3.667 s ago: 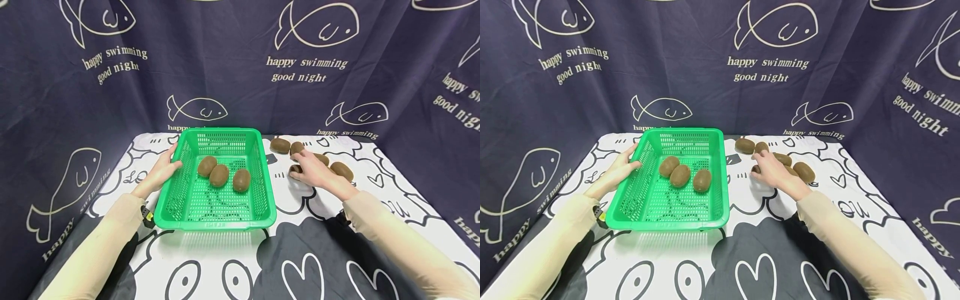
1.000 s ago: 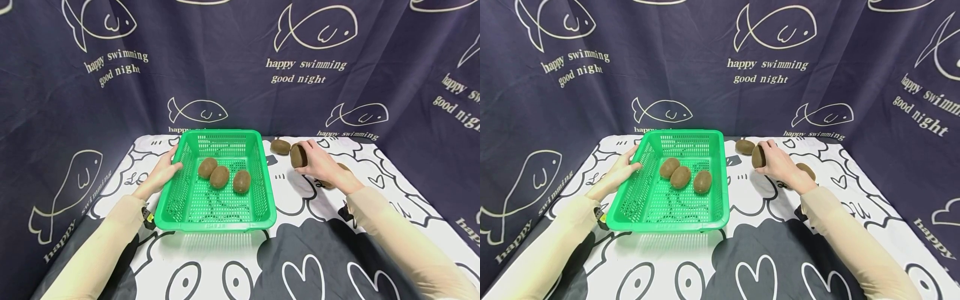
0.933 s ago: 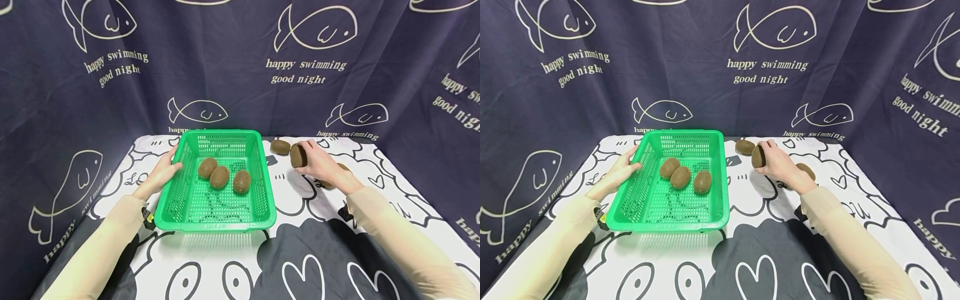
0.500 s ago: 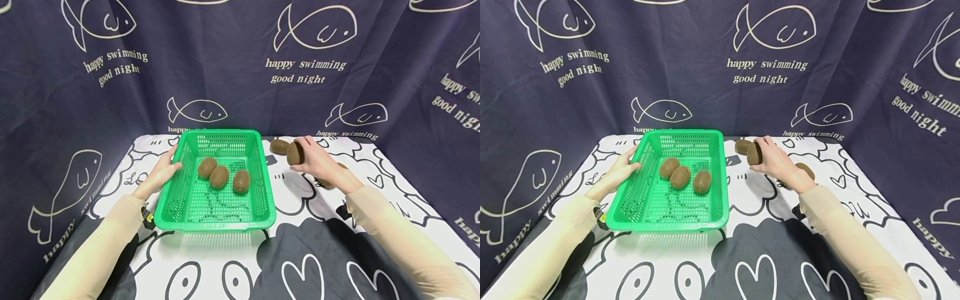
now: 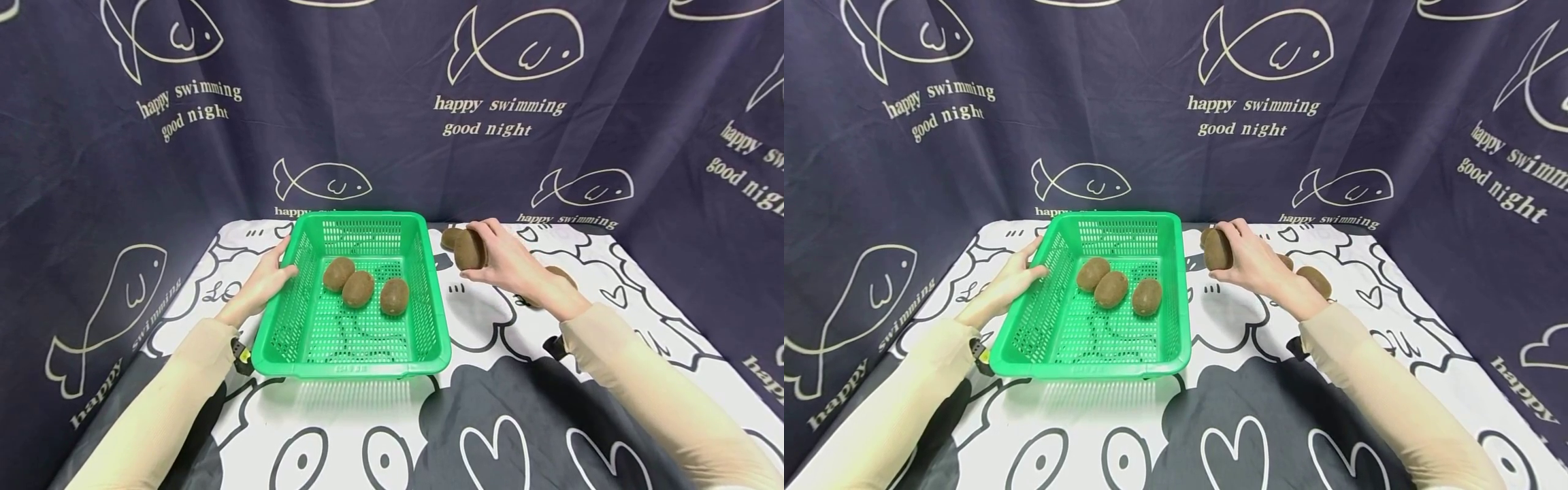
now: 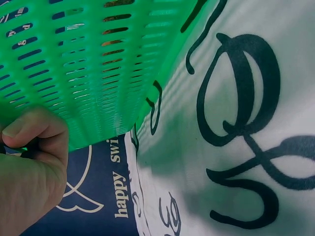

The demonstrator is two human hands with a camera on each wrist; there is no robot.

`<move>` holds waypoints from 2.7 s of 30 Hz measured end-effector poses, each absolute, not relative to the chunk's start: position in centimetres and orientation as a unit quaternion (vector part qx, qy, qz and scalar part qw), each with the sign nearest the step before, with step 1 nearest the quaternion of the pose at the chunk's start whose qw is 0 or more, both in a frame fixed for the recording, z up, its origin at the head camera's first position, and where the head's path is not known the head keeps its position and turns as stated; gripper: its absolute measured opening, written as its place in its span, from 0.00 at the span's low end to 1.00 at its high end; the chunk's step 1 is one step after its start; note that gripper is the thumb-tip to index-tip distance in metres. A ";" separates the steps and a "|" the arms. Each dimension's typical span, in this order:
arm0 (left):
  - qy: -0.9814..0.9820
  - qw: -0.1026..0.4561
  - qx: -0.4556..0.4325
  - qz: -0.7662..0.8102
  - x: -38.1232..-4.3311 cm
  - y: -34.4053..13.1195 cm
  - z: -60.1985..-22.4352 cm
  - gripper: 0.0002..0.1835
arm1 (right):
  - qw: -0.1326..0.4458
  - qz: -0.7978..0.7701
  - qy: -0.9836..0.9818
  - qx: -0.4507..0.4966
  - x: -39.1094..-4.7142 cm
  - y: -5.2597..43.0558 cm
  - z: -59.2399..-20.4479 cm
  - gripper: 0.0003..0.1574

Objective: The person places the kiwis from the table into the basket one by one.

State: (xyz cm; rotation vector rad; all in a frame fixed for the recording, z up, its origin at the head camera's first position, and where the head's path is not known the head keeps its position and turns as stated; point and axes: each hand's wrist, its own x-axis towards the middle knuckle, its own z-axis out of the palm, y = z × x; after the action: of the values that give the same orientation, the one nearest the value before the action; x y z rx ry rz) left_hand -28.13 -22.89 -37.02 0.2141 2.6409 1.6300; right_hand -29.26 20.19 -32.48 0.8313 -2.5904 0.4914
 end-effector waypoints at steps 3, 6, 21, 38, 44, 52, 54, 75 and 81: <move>0.849 0.015 0.069 0.523 -28.1 -22.9 -37.0 0.45 | 0.186 0.177 -0.919 0.298 -28.8 19.6 -32.2 0.51; 0.849 0.014 0.070 0.524 -28.2 -22.9 -37.0 0.45 | 0.186 0.180 -0.916 0.306 -28.4 19.1 -31.9 0.51; 0.852 0.013 0.064 0.519 -28.2 -22.8 -36.8 0.45 | 0.195 0.176 -0.895 0.360 -26.6 16.7 -31.4 0.50; 0.850 0.014 0.062 0.523 -28.2 -22.9 -37.0 0.45 | 0.167 0.155 -0.898 0.377 -24.4 14.2 -31.9 0.51; 0.851 0.016 0.061 0.522 -28.2 -22.9 -37.0 0.45 | 0.175 0.148 -0.891 0.393 -24.0 13.8 -32.3 0.50; 0.850 0.017 0.065 0.523 -28.2 -22.9 -37.0 0.45 | 0.174 0.135 -0.874 0.433 -23.6 13.4 -32.8 0.49; 0.849 0.017 0.066 0.524 -28.2 -22.9 -37.0 0.45 | 0.175 0.128 -0.872 0.439 -23.6 13.2 -32.9 0.50; 0.844 0.025 0.063 0.531 -28.2 -22.9 -37.1 0.46 | 0.207 0.128 -0.852 0.463 -23.5 13.6 -33.1 0.44; 0.844 0.022 0.062 0.532 -28.2 -22.9 -37.0 0.46 | 0.223 0.149 -0.870 0.414 -24.4 15.6 -32.1 0.38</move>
State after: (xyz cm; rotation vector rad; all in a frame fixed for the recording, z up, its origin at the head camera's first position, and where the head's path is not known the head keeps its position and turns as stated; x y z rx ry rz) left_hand -28.16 -22.88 -37.04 0.1923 2.6154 1.6475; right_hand -24.36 15.57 -32.10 1.1430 -2.4024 0.4121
